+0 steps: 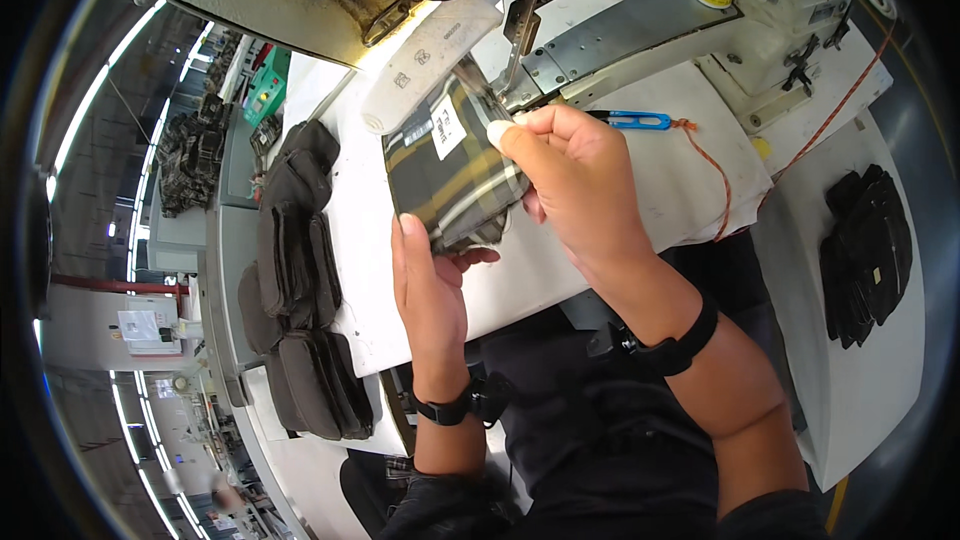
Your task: The person is assembling and sewing fabric/leather pouches using an industrial sewing machine.
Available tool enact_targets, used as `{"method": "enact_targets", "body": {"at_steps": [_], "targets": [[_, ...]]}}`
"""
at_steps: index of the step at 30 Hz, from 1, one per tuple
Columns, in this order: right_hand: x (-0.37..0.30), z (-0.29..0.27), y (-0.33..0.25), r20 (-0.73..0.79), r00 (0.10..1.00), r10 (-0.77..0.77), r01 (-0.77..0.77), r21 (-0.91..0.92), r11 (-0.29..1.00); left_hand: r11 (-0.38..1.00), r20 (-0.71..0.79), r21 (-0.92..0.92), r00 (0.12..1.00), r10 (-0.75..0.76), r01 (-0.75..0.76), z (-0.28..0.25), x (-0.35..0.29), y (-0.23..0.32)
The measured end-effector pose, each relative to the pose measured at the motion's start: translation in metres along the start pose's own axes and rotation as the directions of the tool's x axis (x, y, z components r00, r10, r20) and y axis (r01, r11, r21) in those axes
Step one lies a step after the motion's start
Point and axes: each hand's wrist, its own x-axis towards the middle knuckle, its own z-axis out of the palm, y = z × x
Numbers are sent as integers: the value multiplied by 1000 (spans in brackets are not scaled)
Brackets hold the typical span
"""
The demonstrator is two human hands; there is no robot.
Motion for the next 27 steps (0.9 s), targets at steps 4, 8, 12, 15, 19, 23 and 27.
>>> {"method": "enact_targets", "body": {"at_steps": [4, 8, 12, 15, 19, 23, 27], "targets": [[-1, -9, -6, -4, 1000, -24, 24, -72, 997, 1000, -34, 13, 999, 11, -11, 2, 18, -4], [4, -50, -12, 14, 997, -77, 73, -518, 852, 997, -102, 25, 993, -67, 70, 2, 30, -6], [26, -98, -3, 483, 712, -510, 439, -873, -213, 991, -142, 68, 984, -107, 117, -14, 35, -17], [46, -138, 0, 582, 712, -392, 405, -797, -448, 987, -133, -29, 978, -160, 158, -12, 42, -14], [59, -142, -5, 758, 607, -238, 537, -613, -580, 979, -111, 48, 975, -191, 197, -21, 49, -12], [75, -143, -6, 794, 572, -207, 596, -575, -560, 985, -73, 40, 984, -162, 165, -26, 49, -17], [81, -139, -9, 742, 643, -191, 545, -618, -566, 973, -34, 44, 973, -227, 228, -27, 44, -22]]}}
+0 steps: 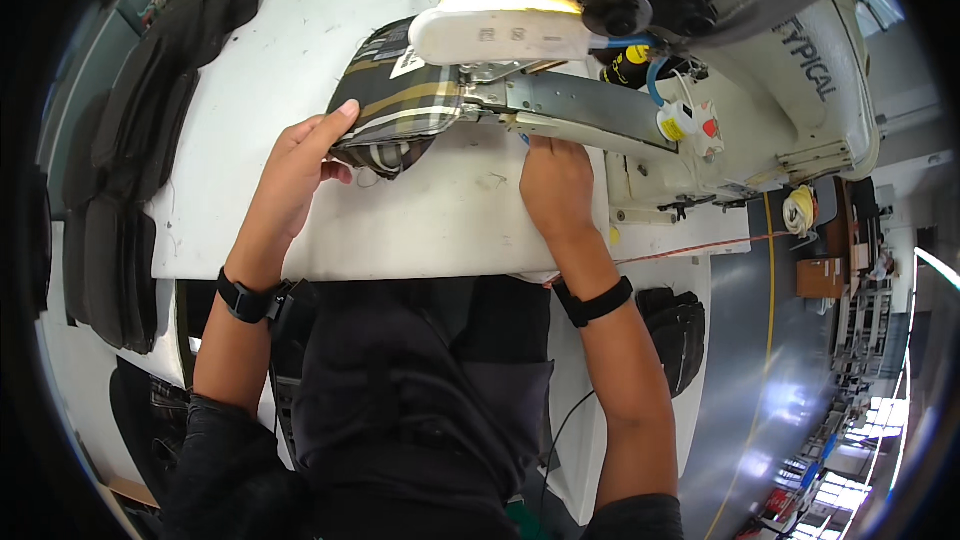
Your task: The person is assembling and sewing fabric/leather pouches using an industrial sewing machine.
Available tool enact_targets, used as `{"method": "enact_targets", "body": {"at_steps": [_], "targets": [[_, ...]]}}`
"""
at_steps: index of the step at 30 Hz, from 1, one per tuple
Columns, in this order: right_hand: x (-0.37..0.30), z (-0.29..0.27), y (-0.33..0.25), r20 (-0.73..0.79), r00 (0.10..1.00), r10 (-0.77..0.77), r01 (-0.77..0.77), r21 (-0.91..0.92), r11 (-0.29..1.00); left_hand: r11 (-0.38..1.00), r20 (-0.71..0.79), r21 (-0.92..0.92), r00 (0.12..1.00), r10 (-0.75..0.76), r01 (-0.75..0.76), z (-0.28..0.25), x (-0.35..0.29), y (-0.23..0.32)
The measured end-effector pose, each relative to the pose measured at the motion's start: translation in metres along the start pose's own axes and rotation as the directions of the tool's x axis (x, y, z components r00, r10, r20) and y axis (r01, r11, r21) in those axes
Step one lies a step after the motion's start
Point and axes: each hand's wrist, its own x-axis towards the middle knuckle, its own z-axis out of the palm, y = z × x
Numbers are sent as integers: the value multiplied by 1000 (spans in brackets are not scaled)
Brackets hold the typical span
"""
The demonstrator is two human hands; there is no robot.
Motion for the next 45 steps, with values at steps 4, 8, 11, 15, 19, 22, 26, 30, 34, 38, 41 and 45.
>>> {"method": "enact_targets", "body": {"at_steps": [4, 8, 11, 15, 19, 22, 26, 30, 34, 38, 41, 45], "targets": [[-6, 1, 5, -2, 999, 53, -53, 30, 998, 1000, 46, -6, 999, 3, -3, 5, -2, 1], [-15, -4, -8, -42, 962, 271, -240, 346, 907, 998, 59, 15, 997, 56, -57, 2, 1, -1], [-14, -26, -28, 178, 907, 381, -400, 648, 649, 984, 57, 128, 992, 115, -122, -16, -6, -13], [-11, -52, -50, 492, 805, 333, -593, 692, 412, 864, -24, 402, 940, 340, -302, -54, -49, -39], [-3, -48, -63, 592, 792, 151, -606, 727, 324, 703, -64, 580, 838, 542, -411, -83, -81, -57], [12, -37, -80, 579, 815, 29, -562, 778, 281, 679, -78, 576, 796, 600, -456, -93, -86, -64], [36, -26, -104, 583, 810, -64, -561, 802, 208, 686, -80, 574, 804, 590, -446, -91, -88, -64], [51, -20, -125, 525, 839, -146, -522, 851, 61, 702, -98, 555, 803, 589, -447, -91, -89, -64], [57, -27, -133, 567, 803, -183, -580, 814, -24, 692, -64, 564, 812, 580, -450, -93, -87, -64], [42, -38, -125, 486, 829, -275, -448, 873, 192, 694, -82, 584, 820, 566, -421, -95, -89, -66], [30, -43, -104, 546, 831, -108, -476, 798, 371, 701, -91, 574, 818, 568, -422, -97, -89, -65], [-1, -40, -54, 378, 921, 94, -336, 647, 684, 701, -77, 545, 805, 588, -460, -92, -85, -58]]}}
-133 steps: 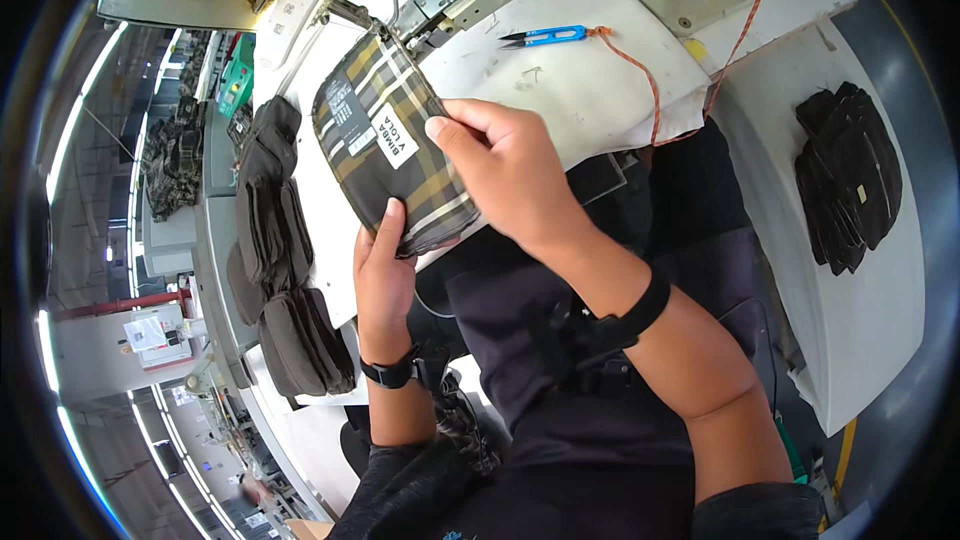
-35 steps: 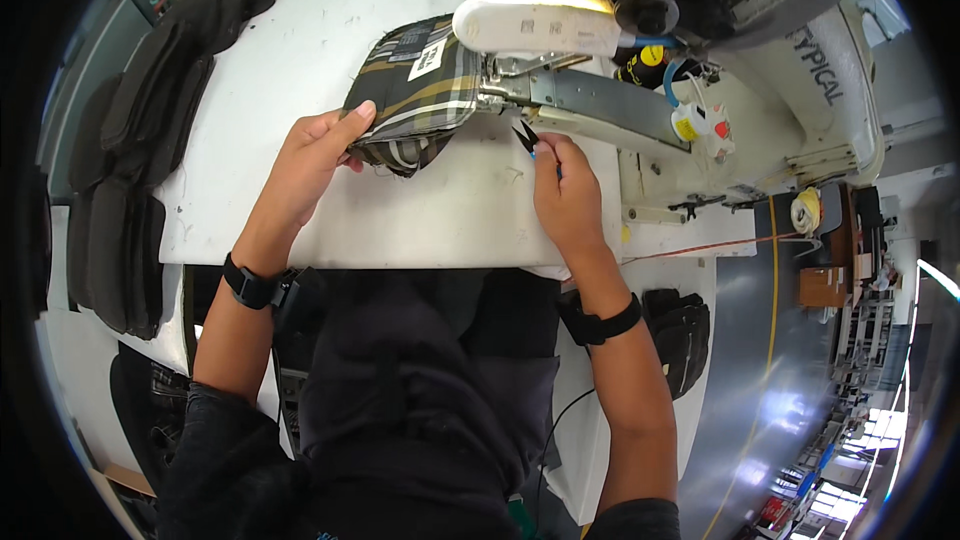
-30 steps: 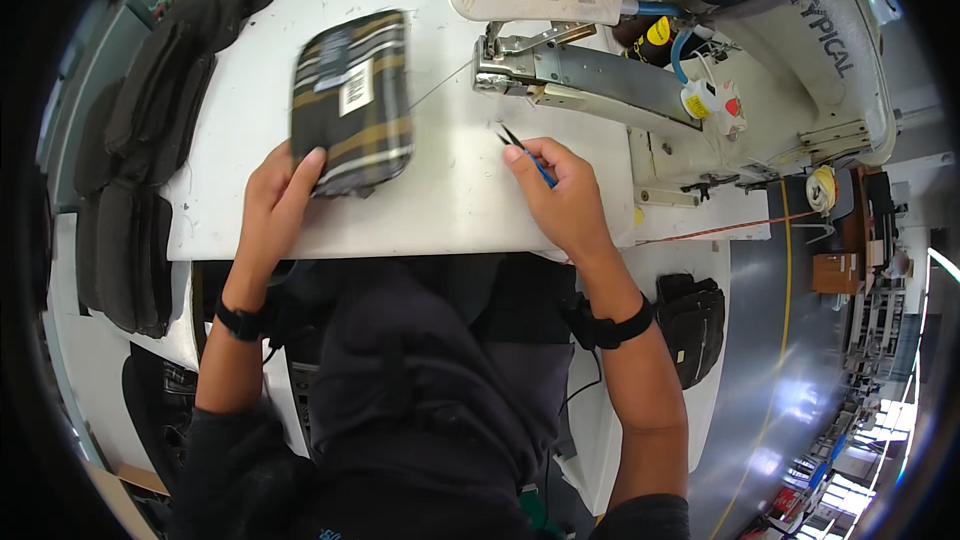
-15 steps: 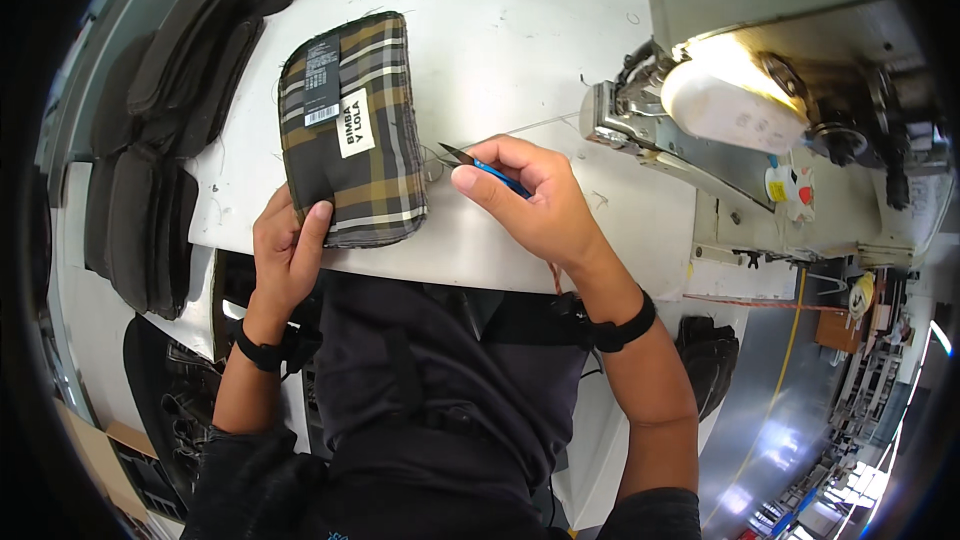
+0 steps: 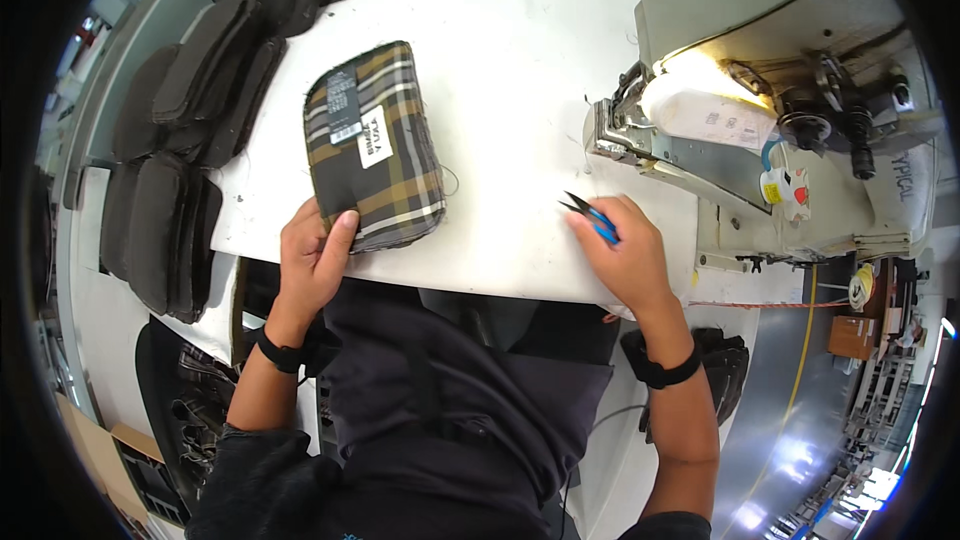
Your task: The person is assembling and sewing fabric/leather pouches using an industrial sewing machine.
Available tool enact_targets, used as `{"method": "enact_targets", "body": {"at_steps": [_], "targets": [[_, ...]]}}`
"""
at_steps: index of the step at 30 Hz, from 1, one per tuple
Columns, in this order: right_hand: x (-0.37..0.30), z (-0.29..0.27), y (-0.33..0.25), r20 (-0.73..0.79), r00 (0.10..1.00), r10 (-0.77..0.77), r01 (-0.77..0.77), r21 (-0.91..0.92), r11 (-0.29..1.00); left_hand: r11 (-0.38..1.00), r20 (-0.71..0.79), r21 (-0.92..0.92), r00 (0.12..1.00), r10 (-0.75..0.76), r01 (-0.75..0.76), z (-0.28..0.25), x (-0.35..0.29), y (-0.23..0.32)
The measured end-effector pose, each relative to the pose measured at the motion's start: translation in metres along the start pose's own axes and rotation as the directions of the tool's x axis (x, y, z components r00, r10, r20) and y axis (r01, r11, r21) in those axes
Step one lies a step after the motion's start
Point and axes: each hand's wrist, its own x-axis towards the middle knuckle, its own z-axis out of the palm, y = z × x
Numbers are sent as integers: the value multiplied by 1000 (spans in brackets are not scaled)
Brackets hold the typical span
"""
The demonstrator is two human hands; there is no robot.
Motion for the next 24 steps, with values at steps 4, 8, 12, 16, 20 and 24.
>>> {"method": "enact_targets", "body": {"at_steps": [4, 8, 12, 16, 20, 24], "targets": [[-26, -2, 13, -204, 979, 0, -28, -138, 990, 976, 93, -25, 972, -215, 218, -15, 6, 16], [-26, 3, 11, -235, 963, -132, 91, -176, 980, 961, 269, -24, 927, -260, 277, -59, 21, 60], [-33, 0, 17, -266, 943, -200, 139, -228, 964, 979, 437, 139, 878, -195, 148, -80, 65, 94], [-30, 2, 18, -265, 946, -187, 130, -219, 967, 963, 220, 199, 966, 138, -183, -67, 163, 78], [-23, 5, 12, -267, 928, -258, 186, -266, 946, 943, -152, 143, 935, 322, -301, -71, 309, 90], [-28, 1, 19, -297, 935, -196, 124, -243, 962, 921, -35, 167, 931, 362, -352, -38, 277, 116]]}}
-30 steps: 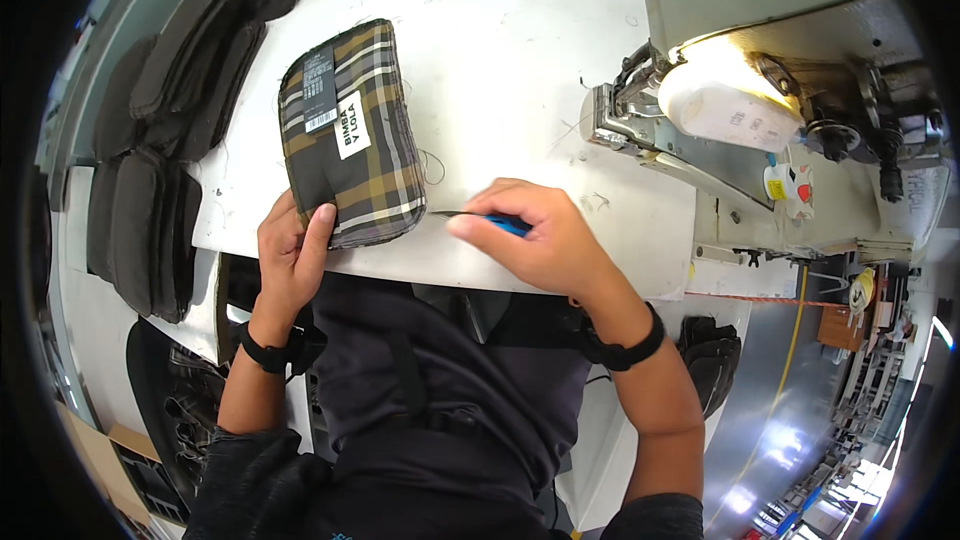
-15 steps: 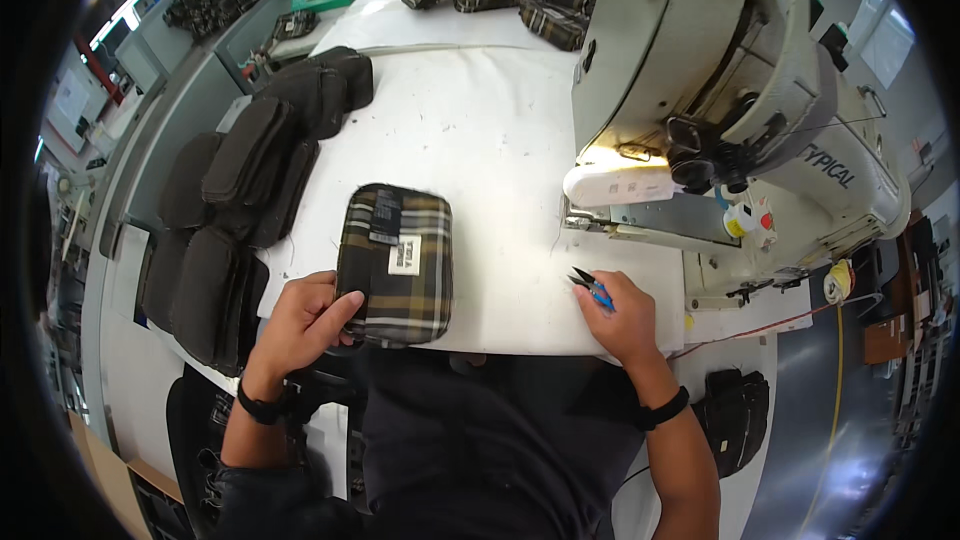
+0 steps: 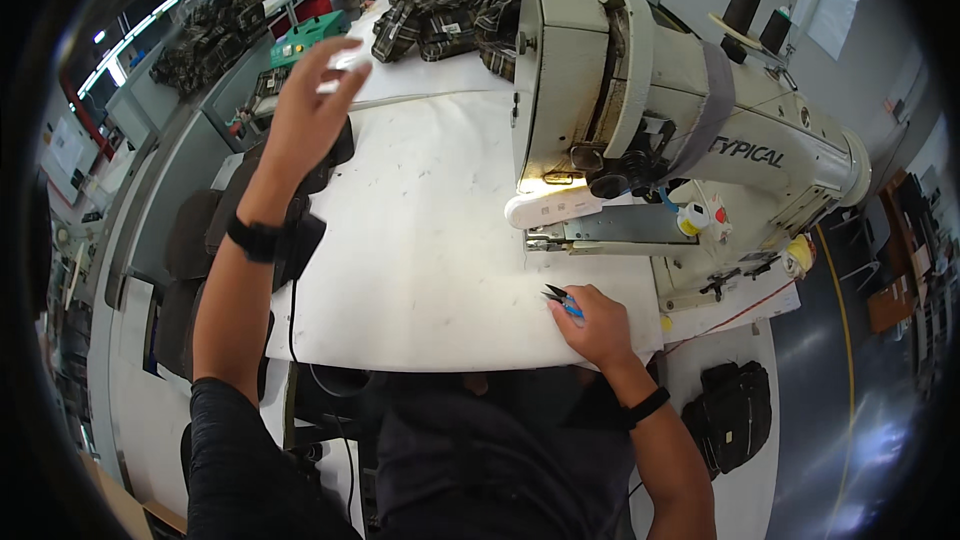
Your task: The person is assembling and sewing fabric/leather pouches using an industrial sewing machine.
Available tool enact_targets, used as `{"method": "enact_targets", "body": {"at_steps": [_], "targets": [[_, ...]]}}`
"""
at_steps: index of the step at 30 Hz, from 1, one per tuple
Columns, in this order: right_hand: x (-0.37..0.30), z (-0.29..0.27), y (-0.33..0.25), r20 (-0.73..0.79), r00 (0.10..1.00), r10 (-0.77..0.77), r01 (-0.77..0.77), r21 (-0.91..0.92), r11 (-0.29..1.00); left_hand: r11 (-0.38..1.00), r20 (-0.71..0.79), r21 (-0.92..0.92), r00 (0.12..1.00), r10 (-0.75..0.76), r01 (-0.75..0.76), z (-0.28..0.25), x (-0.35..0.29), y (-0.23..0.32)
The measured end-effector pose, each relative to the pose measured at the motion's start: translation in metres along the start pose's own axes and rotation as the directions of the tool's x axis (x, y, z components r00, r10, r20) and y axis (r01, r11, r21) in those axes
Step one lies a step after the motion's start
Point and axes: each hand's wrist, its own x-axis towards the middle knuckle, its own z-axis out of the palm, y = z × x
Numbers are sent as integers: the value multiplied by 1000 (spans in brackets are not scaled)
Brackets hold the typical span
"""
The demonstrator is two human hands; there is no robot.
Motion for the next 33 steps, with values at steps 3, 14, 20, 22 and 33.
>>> {"method": "enact_targets", "body": {"at_steps": [3, 14, 20, 22, 33], "targets": [[-3, 3, 1, -3, 1000, -3, 3, 0, 1000, 958, 165, 273, 985, 43, -87, -11, -81, 14], [-5, -3, 5, 101, 992, 74, -72, -22, 997, 376, -216, 831, 860, -462, 411, -302, -339, 14], [0, 10, 30, 174, 967, 187, -190, -1, 982, -206, -470, 735, 268, -841, 646, -432, -587, -2], [-3, 12, 28, 203, 963, 176, -176, -20, 984, -414, -505, 692, -13, -863, 592, -433, -645, 7], [-10, 5, 32, 182, 969, 165, -156, -61, 986, -573, -613, 521, -190, -767, 632, -351, -717, 13]]}}
